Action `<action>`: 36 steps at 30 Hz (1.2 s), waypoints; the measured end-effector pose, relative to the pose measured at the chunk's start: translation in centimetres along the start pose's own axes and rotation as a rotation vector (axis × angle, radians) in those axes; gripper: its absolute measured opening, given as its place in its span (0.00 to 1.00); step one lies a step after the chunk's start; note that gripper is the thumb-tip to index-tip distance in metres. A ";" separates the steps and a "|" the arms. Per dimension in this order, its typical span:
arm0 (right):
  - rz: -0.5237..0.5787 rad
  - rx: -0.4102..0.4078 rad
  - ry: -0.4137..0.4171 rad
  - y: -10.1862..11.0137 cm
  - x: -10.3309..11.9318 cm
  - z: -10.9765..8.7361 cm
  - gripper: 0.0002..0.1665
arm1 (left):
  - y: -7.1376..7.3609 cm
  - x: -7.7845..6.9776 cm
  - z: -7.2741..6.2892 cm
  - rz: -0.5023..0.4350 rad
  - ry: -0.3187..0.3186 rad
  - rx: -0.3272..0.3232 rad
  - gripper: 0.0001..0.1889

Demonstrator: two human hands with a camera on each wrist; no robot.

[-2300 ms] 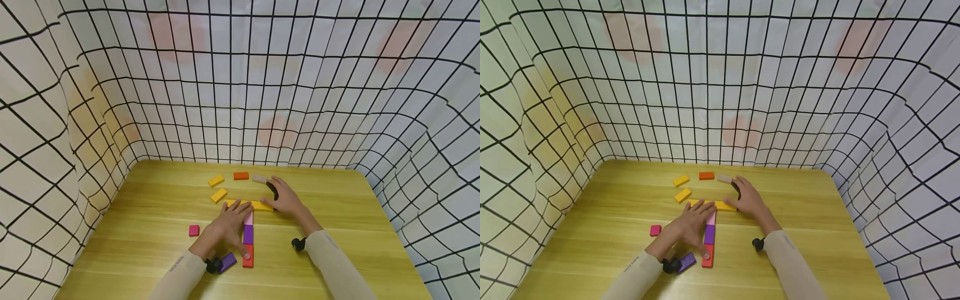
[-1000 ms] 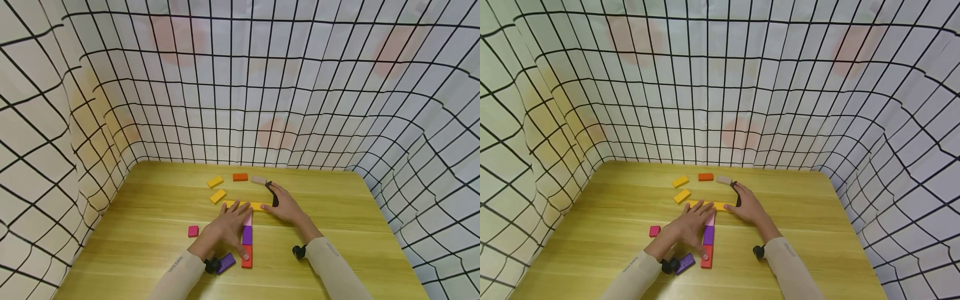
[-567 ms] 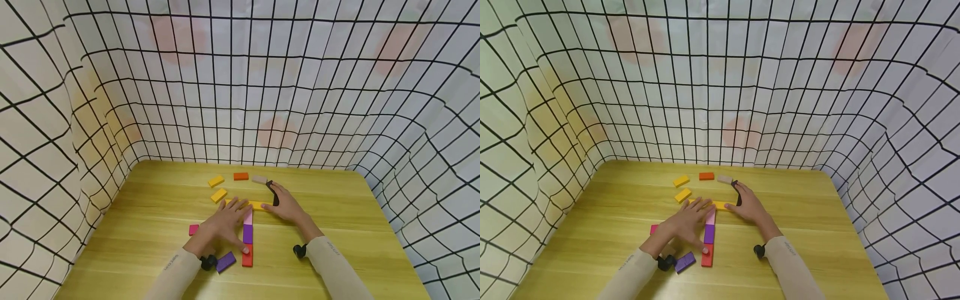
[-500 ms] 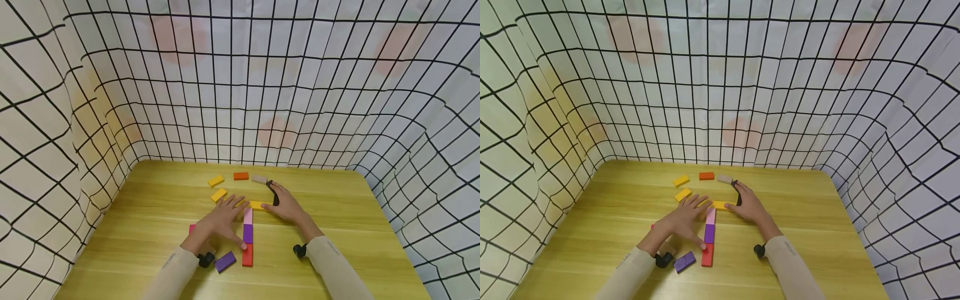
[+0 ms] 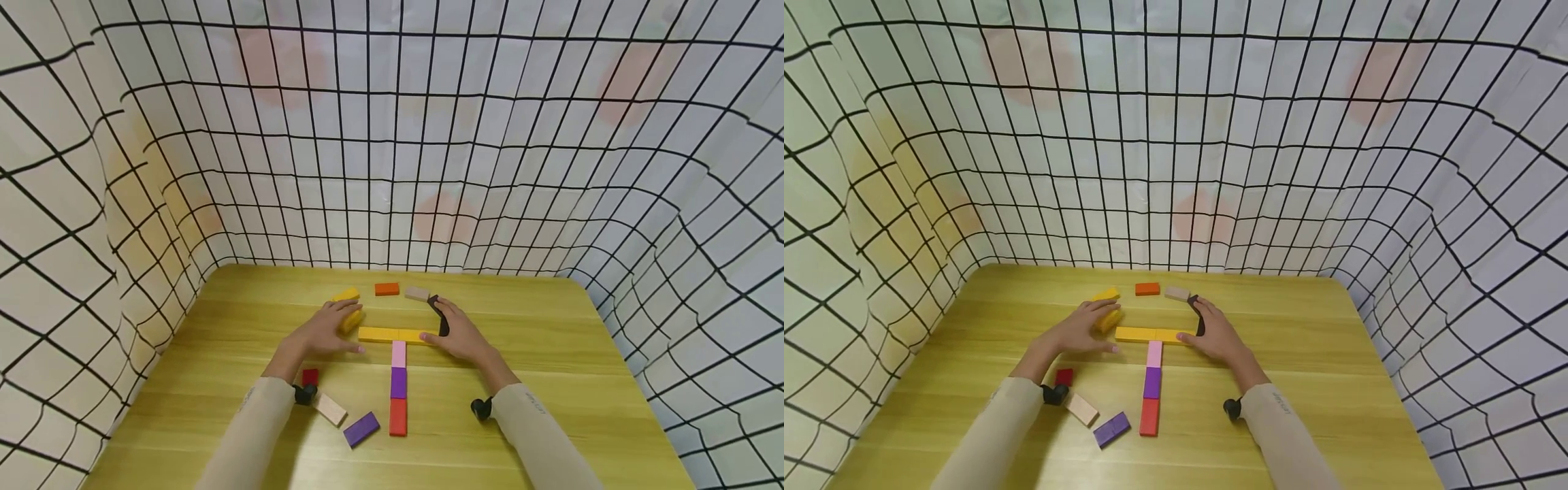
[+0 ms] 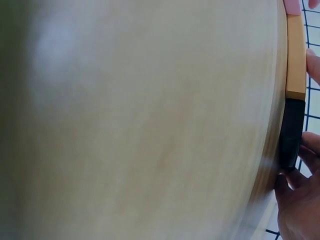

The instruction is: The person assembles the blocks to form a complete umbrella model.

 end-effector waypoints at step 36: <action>0.039 0.000 -0.008 -0.3 -0.2 0.0 0.61 | -0.3 3.4 0.9 -0.168 -0.041 -0.076 0.37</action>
Point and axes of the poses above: each hand's wrist, its own z-axis towards the middle knuckle, its own y-axis out of the back of the hand, x = y × z, the point moved 4 cm from there along z, towards the middle knuckle, and after that the axes turned 9 degrees about x, right-handed, at the moved point
